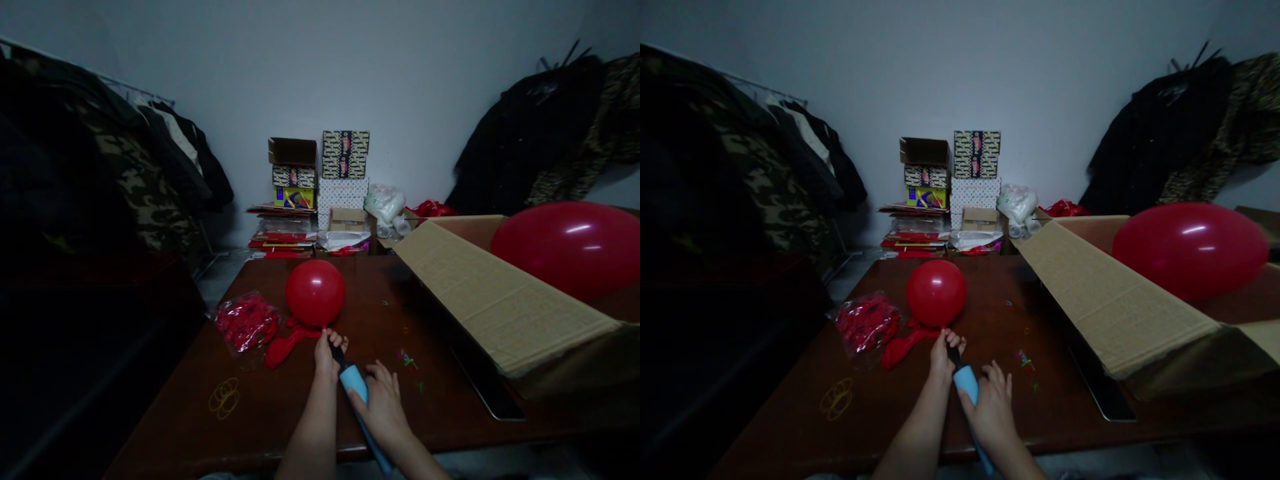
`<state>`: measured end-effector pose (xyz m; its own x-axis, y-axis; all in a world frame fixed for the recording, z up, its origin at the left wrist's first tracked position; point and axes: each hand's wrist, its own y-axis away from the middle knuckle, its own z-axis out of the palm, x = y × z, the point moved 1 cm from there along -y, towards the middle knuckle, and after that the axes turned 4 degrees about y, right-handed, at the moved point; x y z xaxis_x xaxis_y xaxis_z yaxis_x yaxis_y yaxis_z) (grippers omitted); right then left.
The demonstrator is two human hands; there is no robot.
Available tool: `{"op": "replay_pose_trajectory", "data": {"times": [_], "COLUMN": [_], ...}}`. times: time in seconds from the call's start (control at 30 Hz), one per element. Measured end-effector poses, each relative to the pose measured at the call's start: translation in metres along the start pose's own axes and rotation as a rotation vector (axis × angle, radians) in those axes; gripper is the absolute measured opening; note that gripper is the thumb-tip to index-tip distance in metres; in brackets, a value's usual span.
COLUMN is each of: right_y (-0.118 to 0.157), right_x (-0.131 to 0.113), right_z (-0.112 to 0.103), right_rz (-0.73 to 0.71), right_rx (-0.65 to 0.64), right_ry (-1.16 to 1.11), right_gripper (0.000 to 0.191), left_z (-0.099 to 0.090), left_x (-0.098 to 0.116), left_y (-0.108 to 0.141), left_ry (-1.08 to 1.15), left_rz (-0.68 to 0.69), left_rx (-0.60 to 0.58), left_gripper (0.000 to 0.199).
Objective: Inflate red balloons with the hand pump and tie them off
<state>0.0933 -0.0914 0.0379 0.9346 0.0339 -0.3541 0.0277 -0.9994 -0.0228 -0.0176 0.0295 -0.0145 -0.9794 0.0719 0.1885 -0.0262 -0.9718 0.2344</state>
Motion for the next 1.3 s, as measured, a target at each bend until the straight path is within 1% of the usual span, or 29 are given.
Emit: {"op": "replay_pose_trajectory", "data": {"times": [0.1, 0.17, 0.3, 0.4, 0.53, 0.67, 0.77, 0.83, 0.93, 1.13, 1.2, 1.3], "right_y": [0.003, 0.005, 0.012, 0.024, 0.050, 0.079, 0.095, 0.101, 0.101, 0.089, 0.080, 0.058], "right_x": [0.003, 0.004, 0.006, 0.011, 0.032, 0.060, 0.077, 0.082, 0.082, 0.069, 0.061, 0.042], "right_z": [0.002, 0.003, 0.000, -0.004, -0.005, 0.004, 0.011, 0.012, 0.009, -0.003, -0.006, -0.009], "right_rz": [0.001, 0.003, -0.007, -0.023, -0.031, -0.061, -0.038, -0.025, -0.031, -0.051, -0.067, -0.045], "right_rx": [0.010, 0.011, 0.007, 0.000, -0.030, -0.029, -0.012, -0.030, -0.034, -0.003, -0.020, -0.042], "right_ry": [0.002, 0.003, 0.035, 0.070, 0.104, 0.126, 0.158, 0.167, 0.165, 0.141, 0.117, 0.094], "right_gripper": [0.046, 0.046, 0.046, 0.046, 0.047, 0.049, 0.043, 0.040, 0.041, 0.047, 0.050, 0.047], "left_z": [0.001, 0.003, 0.007, 0.008, 0.007, 0.006, 0.006, 0.006, 0.006, 0.008, 0.009, 0.008], "left_x": [0.000, -0.001, -0.003, -0.003, -0.003, -0.004, -0.005, -0.006, -0.005, -0.004, -0.005, -0.005], "left_y": [0.002, 0.004, 0.009, 0.010, 0.008, 0.007, 0.007, 0.008, 0.008, 0.010, 0.010, 0.010], "left_ry": [0.008, -0.029, -0.117, -0.141, -0.165, -0.175, -0.177, -0.180, -0.163, -0.152, -0.158, -0.164], "left_rz": [-0.021, -0.021, 0.018, 0.040, 0.044, 0.052, 0.046, 0.040, 0.041, 0.030, 0.025, 0.012], "left_rx": [-0.005, 0.003, 0.024, 0.038, 0.062, 0.058, 0.060, 0.062, 0.061, 0.046, 0.035, 0.023], "left_gripper": [0.022, 0.024, 0.025, 0.024, 0.025, 0.024, 0.024, 0.024, 0.025, 0.024, 0.024, 0.025]}}
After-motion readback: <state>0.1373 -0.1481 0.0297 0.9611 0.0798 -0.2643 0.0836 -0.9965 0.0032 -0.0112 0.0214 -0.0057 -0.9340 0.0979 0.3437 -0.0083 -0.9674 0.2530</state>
